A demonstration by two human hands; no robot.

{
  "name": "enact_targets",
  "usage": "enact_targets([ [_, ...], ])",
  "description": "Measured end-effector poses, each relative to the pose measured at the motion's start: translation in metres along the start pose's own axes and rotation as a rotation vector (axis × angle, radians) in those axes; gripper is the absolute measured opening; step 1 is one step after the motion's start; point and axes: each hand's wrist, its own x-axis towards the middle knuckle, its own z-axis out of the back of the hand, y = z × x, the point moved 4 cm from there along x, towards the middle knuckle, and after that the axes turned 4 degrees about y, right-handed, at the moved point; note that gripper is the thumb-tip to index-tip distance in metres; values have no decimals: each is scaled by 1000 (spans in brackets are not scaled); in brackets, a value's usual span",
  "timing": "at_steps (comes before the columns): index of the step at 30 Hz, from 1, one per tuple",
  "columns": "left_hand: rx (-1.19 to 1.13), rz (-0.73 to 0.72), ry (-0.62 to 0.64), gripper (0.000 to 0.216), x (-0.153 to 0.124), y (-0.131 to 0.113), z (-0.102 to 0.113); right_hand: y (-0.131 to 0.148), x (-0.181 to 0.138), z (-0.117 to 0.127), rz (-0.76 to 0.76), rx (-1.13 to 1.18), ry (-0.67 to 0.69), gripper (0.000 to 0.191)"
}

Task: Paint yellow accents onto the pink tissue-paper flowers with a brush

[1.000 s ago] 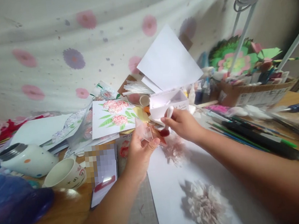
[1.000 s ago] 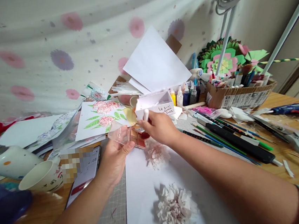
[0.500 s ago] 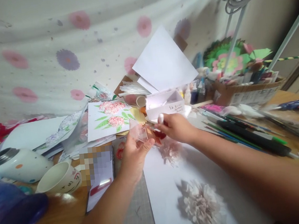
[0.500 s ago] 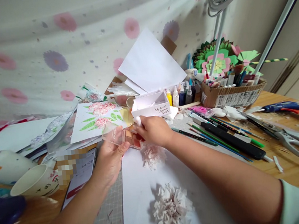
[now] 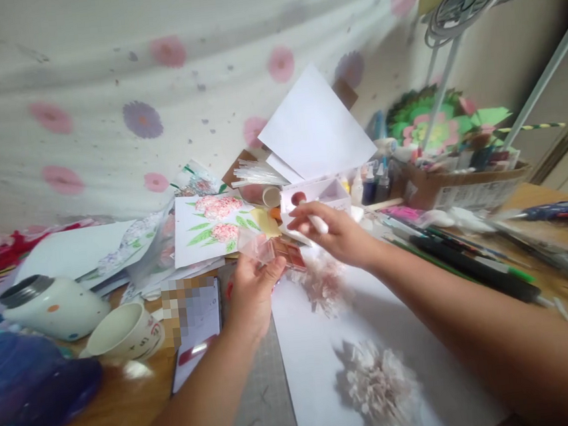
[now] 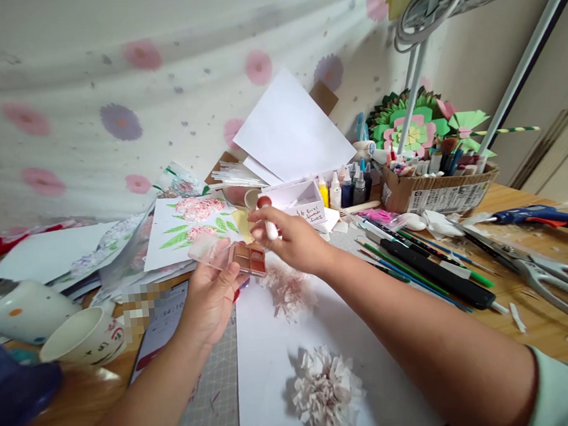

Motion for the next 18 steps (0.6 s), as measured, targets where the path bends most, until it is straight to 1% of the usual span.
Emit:
enact_targets([
  [1, -7, -2, 10, 68, -1, 0, -1, 7, -1, -1, 10, -12, 55, 40],
  [3, -14, -14, 29, 70, -4, 0, -5, 21, -7, -4, 19, -45, 159, 57],
  [4, -12, -19, 48, 70, -6, 0, -8, 28, -11, -4, 17, -64, 194, 60],
  [6, 4, -37, 101, 68, -14, 0, -19, 40, -23, -1, -1, -107, 216, 55],
  [8, 36, -55, 154, 66, -25, -3, -32, 48, -37, 5, -33, -154, 185, 41],
  [10, 101, -65, 211, 68, -38, -9, -44, 54, -53, 12, -53, -185, 157, 34],
  [12, 222, -50, 240, 74, -51, -16, -43, 55, -69, 19, -68, -206, 114, 31],
  [13, 304, -38, 229, 76, -57, -20, -37, 54, -77, 24, -77, -213, 82, 30],
  [14, 395, -32, 175, 77, -62, -25, -24, 52, -84, 29, -88, -220, 44, 30],
  [16, 598, -32, -4, 67, -73, -37, 15, 46, -95, 39, -110, -231, -30, 30],
  [18, 803, -29, -223, 61, -86, -49, 61, 41, -102, 47, -127, -239, -81, 31],
])
